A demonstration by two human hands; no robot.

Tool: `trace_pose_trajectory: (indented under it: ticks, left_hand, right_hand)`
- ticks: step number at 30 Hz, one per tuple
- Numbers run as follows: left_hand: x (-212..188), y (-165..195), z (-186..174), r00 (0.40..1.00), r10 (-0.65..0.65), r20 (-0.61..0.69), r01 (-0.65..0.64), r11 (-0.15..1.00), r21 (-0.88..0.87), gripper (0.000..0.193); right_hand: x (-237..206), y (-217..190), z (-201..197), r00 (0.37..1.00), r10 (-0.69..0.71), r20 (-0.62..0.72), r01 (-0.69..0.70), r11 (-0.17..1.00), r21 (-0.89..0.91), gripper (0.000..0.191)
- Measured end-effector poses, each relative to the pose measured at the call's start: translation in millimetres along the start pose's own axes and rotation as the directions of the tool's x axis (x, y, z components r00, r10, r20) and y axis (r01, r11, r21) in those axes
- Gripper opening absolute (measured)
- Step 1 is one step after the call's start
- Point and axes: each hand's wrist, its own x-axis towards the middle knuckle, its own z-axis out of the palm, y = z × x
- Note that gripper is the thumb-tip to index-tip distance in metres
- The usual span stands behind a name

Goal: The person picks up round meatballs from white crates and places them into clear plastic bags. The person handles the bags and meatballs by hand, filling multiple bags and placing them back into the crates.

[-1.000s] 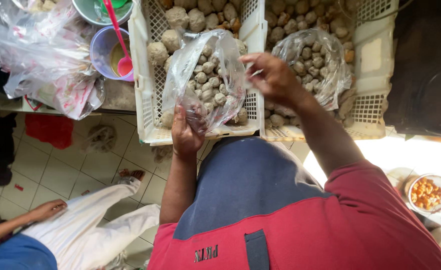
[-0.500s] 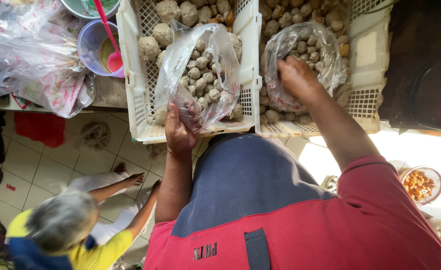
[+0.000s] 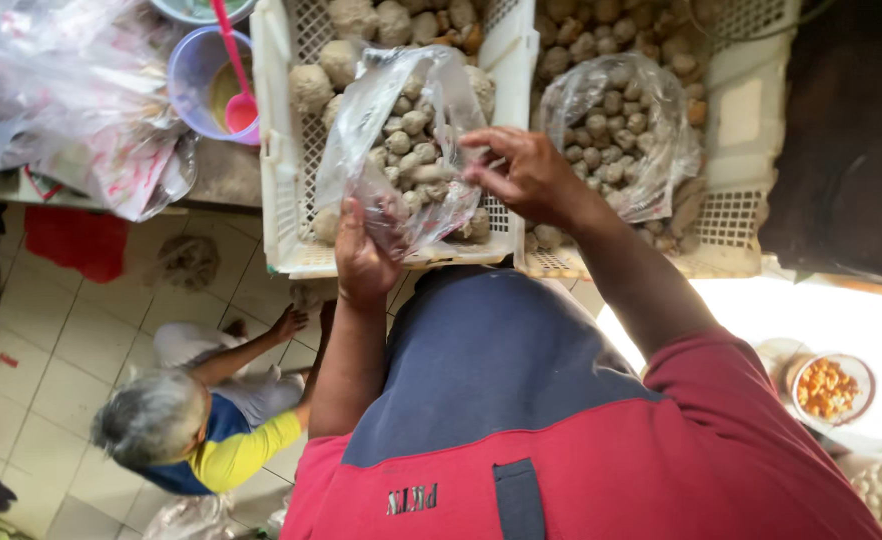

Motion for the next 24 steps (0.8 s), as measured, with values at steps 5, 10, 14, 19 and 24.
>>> trace_pose_trajectory:
  ticks: [5,10,14,19,24]
  left_hand:
    - [-6,-3,8,0.996,0.066,-0.064,-0.064,0.998,0.023,0.035]
    - [-14,-15,7,0.969,0.154,-0.191,-0.139,0.986,0.088,0.041]
    - [-16,-24,2,0.953,0.225,-0.202,-0.214,0.974,0.075,0.037]
    - [-13,-13,-1,0.991,0.135,0.012,-0.134,0.989,-0.056,0.036]
    - [-9,-7,6,0.996,0.088,0.023,-0.086,0.994,-0.069,0.04]
  right_hand:
    - [4,86,-38,0.945,0.257,-0.2,-0.32,0.848,-0.423,0.017]
    - [-10,142,-39,0.975,0.212,-0.074,-0.199,0.667,-0.717,0.031]
    - [-15,124,-42,0.946,0.323,-0.041,-0.285,0.761,-0.582,0.028]
    - [-22,30,-55,0.925,0.278,0.258,-0.32,0.938,0.135,0.027]
    - [2,-25,-18,0.971,-0.208,0.117,0.178,0.958,0.224,0.032]
